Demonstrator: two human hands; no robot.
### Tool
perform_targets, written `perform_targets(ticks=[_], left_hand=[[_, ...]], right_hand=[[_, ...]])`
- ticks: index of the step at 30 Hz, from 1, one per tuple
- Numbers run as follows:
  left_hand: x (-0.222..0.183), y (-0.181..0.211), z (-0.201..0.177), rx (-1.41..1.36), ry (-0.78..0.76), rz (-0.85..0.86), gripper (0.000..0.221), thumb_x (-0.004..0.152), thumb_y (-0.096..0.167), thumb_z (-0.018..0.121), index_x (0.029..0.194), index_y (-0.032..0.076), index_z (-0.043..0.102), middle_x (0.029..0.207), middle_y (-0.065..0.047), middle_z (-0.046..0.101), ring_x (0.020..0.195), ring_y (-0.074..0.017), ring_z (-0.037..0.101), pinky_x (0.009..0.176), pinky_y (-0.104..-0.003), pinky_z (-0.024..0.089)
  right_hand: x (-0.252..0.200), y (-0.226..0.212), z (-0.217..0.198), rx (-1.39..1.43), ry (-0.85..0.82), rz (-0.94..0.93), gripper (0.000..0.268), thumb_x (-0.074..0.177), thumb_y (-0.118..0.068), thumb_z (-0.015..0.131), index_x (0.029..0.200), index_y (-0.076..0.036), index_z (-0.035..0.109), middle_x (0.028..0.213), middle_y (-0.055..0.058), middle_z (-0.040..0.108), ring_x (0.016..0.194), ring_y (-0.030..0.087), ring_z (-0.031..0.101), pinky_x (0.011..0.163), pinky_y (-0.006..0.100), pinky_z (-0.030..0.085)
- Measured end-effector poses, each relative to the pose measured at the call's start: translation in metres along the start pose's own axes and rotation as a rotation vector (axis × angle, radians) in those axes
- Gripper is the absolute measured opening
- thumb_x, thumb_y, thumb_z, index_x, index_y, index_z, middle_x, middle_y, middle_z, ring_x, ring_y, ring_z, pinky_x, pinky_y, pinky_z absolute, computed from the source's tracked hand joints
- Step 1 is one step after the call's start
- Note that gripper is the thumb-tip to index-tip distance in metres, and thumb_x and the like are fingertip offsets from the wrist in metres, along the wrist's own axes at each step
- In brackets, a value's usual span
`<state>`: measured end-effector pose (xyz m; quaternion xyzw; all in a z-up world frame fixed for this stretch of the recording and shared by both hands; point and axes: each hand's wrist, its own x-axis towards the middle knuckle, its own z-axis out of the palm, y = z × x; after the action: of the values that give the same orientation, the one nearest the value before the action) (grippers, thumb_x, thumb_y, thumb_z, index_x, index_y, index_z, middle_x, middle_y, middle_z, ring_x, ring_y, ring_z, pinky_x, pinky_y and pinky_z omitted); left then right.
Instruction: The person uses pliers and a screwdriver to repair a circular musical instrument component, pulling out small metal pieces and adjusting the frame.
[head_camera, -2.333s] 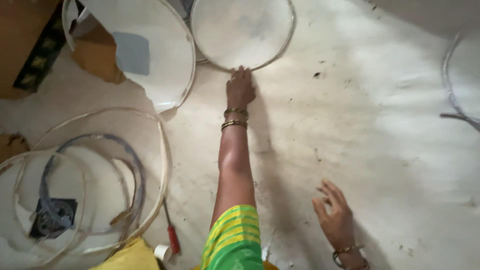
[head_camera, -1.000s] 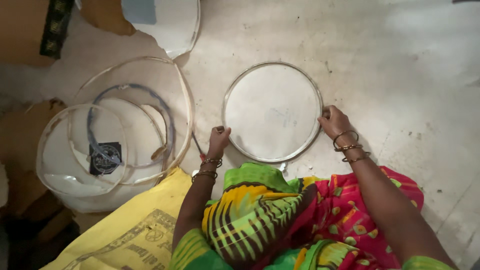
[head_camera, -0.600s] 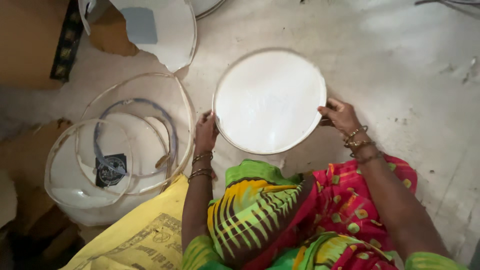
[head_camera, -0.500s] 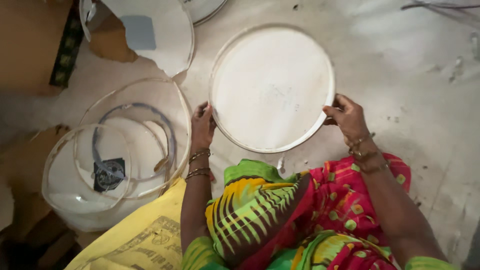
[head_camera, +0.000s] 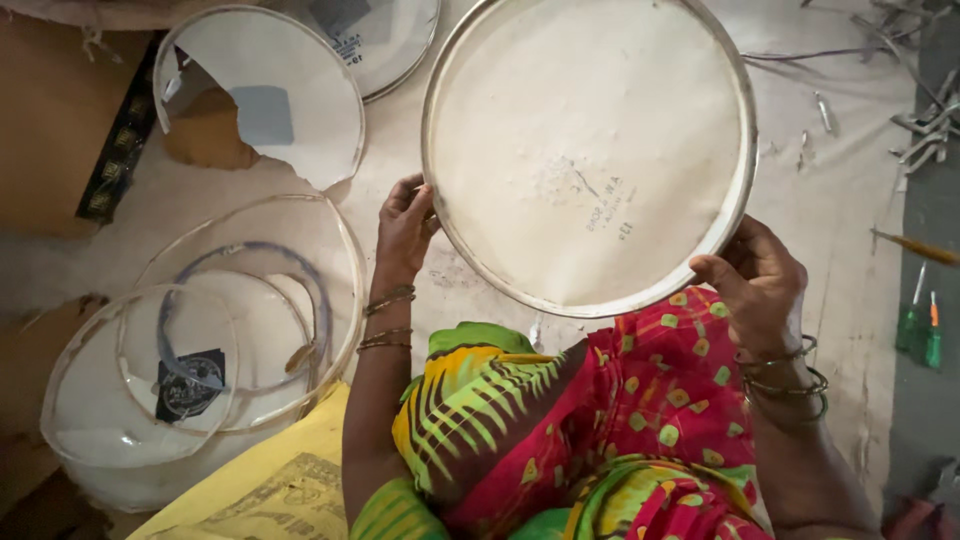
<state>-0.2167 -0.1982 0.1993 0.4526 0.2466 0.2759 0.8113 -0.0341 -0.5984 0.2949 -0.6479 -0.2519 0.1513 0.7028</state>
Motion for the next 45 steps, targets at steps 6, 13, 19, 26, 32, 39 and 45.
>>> perform_targets(ticks=[6, 13, 19, 26, 32, 39, 45], left_hand=[[-0.008, 0.000, 0.003, -0.074, 0.031, -0.020, 0.030, 0.101, 0.012, 0.065, 0.128, 0.001, 0.061, 0.107, -0.007, 0.072, 0.090, -0.0147, 0.072, 0.079, -0.031, 0.062], [-0.011, 0.011, 0.002, -0.138, -0.030, 0.002, 0.031, 0.102, 0.014, 0.065, 0.129, 0.000, 0.062, 0.104, -0.006, 0.074, 0.087, -0.0131, 0.072, 0.075, -0.029, 0.062], [-0.003, -0.003, -0.010, -0.205, -0.073, 0.037, 0.029, 0.106, 0.014, 0.067, 0.132, 0.001, 0.065, 0.098, -0.002, 0.072, 0.077, -0.0079, 0.066, 0.064, -0.025, 0.056], [-0.006, 0.005, -0.008, -0.269, -0.090, 0.053, 0.028, 0.103, 0.014, 0.069, 0.128, 0.001, 0.066, 0.097, -0.003, 0.073, 0.078, -0.0083, 0.067, 0.062, -0.023, 0.055], [-0.005, 0.002, -0.008, -0.289, 0.038, -0.048, 0.026, 0.098, 0.014, 0.068, 0.120, 0.000, 0.065, 0.103, -0.006, 0.074, 0.091, -0.0135, 0.072, 0.081, -0.027, 0.061], [0.006, -0.030, -0.042, -0.234, -0.054, -0.161, 0.030, 0.108, 0.020, 0.053, 0.123, -0.004, 0.063, 0.110, -0.013, 0.072, 0.098, -0.0221, 0.069, 0.089, -0.036, 0.057], [-0.017, -0.015, -0.057, 1.385, -0.054, 0.668, 0.047, 0.117, 0.024, 0.035, 0.152, -0.005, 0.047, 0.145, -0.023, 0.056, 0.137, -0.0333, 0.053, 0.120, -0.039, 0.042]], right_hand=[[0.004, -0.015, 0.003, -0.066, 0.149, 0.092, 0.044, 0.094, -0.001, 0.072, 0.136, 0.006, 0.061, 0.112, 0.011, 0.074, 0.093, 0.017, 0.075, 0.082, 0.032, 0.067], [0.021, -0.008, -0.007, 0.277, 0.006, 0.012, 0.036, 0.104, -0.013, 0.080, 0.131, 0.006, 0.064, 0.105, 0.009, 0.073, 0.085, 0.014, 0.072, 0.078, 0.030, 0.065], [0.025, 0.008, -0.019, 0.260, -0.018, 0.000, 0.032, 0.108, -0.014, 0.082, 0.123, 0.005, 0.062, 0.102, 0.007, 0.069, 0.086, 0.013, 0.069, 0.079, 0.026, 0.061], [0.025, 0.003, -0.016, 0.317, -0.044, 0.019, 0.035, 0.110, -0.018, 0.080, 0.126, 0.006, 0.060, 0.108, 0.011, 0.072, 0.092, 0.016, 0.072, 0.087, 0.030, 0.063], [0.025, -0.013, -0.002, 0.314, -0.045, 0.051, 0.041, 0.111, -0.021, 0.076, 0.133, 0.009, 0.059, 0.116, 0.015, 0.072, 0.102, 0.021, 0.074, 0.095, 0.035, 0.065], [0.032, -0.007, 0.020, 0.109, 0.104, 0.123, 0.046, 0.099, -0.024, 0.075, 0.131, 0.007, 0.063, 0.112, 0.018, 0.073, 0.090, 0.023, 0.076, 0.081, 0.038, 0.069], [0.029, 0.021, 0.011, 0.202, 0.027, 0.258, 0.042, 0.097, -0.013, 0.068, 0.132, 0.008, 0.060, 0.105, 0.012, 0.072, 0.086, 0.017, 0.073, 0.077, 0.030, 0.064]])
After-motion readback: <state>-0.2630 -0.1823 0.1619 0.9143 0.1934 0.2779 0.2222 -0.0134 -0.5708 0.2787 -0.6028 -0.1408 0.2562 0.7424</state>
